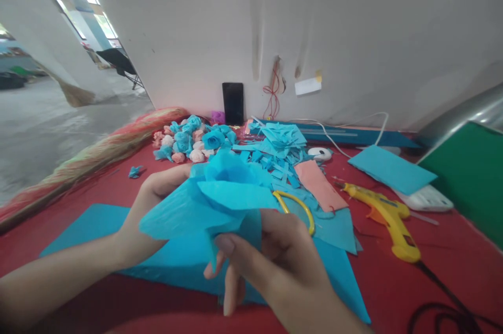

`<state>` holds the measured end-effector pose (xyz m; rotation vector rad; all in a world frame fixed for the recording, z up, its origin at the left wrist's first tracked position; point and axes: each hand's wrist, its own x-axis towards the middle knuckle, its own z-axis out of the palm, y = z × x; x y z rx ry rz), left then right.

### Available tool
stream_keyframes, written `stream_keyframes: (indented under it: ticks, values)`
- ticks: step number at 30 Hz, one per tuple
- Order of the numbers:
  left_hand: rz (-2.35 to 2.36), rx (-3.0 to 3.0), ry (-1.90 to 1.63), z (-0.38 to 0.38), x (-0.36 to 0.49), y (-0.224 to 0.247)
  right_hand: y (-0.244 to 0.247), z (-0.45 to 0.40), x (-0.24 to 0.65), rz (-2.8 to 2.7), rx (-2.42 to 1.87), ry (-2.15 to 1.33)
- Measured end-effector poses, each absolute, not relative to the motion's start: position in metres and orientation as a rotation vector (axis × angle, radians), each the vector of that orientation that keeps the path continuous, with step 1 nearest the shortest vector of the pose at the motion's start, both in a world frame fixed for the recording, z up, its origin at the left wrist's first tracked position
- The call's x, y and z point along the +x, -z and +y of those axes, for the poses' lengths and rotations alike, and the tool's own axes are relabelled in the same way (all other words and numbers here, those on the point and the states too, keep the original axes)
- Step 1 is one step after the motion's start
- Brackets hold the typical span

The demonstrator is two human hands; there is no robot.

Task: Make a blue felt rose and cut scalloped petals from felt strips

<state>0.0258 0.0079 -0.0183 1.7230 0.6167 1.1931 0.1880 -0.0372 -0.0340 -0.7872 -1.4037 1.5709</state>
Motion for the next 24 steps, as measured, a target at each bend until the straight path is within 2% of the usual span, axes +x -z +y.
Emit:
stream_keyframes:
  ticks: [6, 13, 24]
  values:
    - [0.611, 1.6, -1.093, 0.005, 0.0282, 0.0159, 0.0332, -0.0375, 0.1866, -1.381, -0.811, -1.615]
    - [0.575, 1.532, -1.032, 0.0081, 0.0301, 0.0186, 0.0309, -0.0411, 0.1815, -1.095, -0.703, -1.892]
    - [0.526, 1.515, -1.015, 0.0089, 0.0306, 0.0203, 0.0336, -0.0414, 0.1838, -1.06, -0.617, -1.973]
